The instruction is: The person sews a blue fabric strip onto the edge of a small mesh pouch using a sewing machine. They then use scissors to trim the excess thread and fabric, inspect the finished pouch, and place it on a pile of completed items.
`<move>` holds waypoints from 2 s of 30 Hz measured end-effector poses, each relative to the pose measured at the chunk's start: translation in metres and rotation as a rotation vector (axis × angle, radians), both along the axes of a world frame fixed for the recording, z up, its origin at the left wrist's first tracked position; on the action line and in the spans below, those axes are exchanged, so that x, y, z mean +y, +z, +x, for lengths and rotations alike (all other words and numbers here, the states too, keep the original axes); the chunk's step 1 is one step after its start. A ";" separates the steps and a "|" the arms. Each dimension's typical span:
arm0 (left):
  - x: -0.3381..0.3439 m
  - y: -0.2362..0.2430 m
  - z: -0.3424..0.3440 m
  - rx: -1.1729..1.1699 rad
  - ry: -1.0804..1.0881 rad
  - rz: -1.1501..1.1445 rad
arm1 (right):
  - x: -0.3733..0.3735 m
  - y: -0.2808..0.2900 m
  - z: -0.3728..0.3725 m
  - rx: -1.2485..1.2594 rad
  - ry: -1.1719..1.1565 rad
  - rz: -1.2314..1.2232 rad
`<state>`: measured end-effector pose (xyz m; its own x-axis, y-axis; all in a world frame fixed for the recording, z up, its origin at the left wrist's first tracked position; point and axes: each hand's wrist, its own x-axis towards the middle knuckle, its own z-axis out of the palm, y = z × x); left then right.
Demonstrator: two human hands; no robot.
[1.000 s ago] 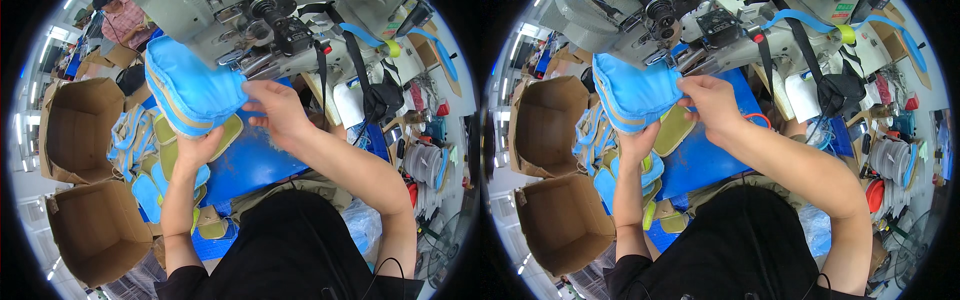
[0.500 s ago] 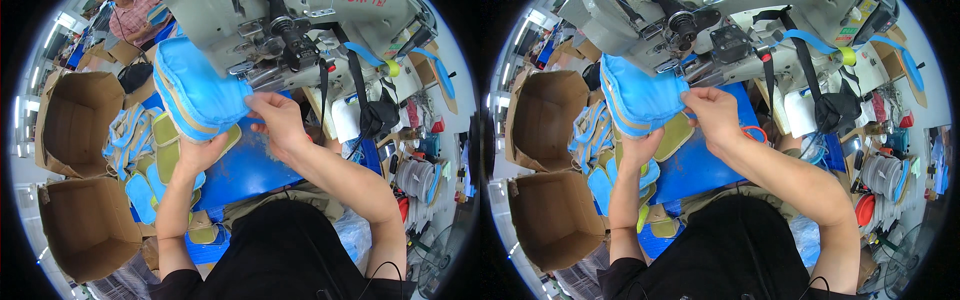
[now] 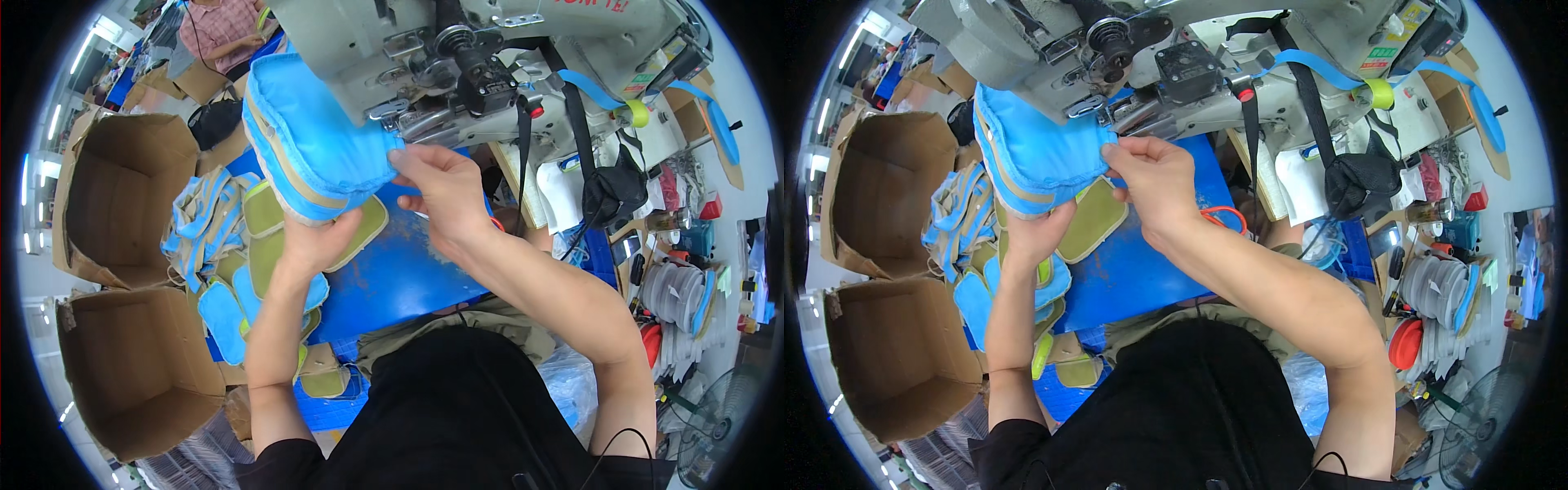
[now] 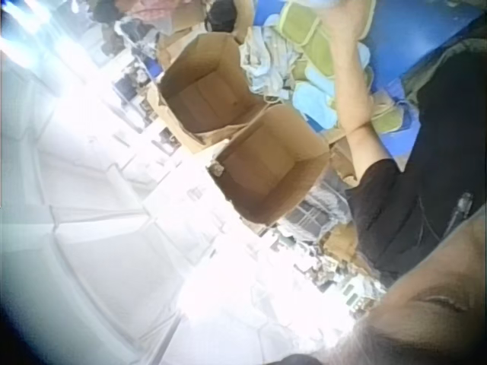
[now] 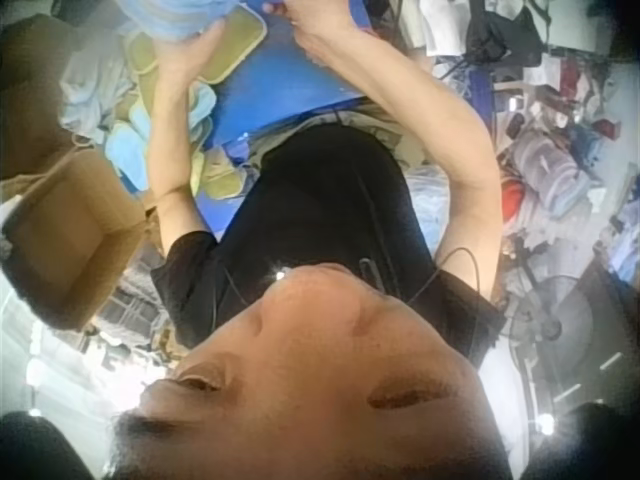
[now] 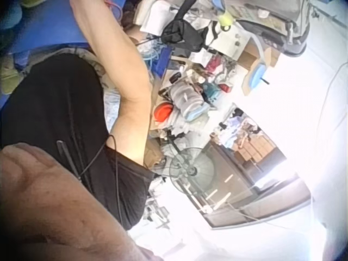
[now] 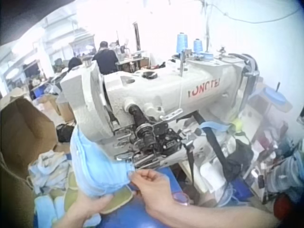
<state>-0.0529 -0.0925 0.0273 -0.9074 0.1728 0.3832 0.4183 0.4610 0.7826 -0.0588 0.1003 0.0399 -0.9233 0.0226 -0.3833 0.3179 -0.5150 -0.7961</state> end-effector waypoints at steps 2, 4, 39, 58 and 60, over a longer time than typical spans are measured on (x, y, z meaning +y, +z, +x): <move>-0.002 -0.002 -0.001 -0.012 0.010 -0.010 | -0.001 0.000 0.001 0.010 -0.006 -0.011; -0.003 -0.002 -0.002 -0.018 0.008 -0.008 | -0.002 0.002 0.001 0.010 -0.011 -0.015; 0.028 -0.013 0.009 0.086 0.085 -0.041 | -0.008 0.001 0.003 0.037 -0.029 -0.053; 0.054 -0.007 0.010 0.218 0.086 0.015 | 0.114 0.031 0.028 0.591 -0.249 0.535; 0.053 -0.006 0.012 0.247 0.052 -0.063 | 0.178 0.070 0.012 0.975 -0.507 0.753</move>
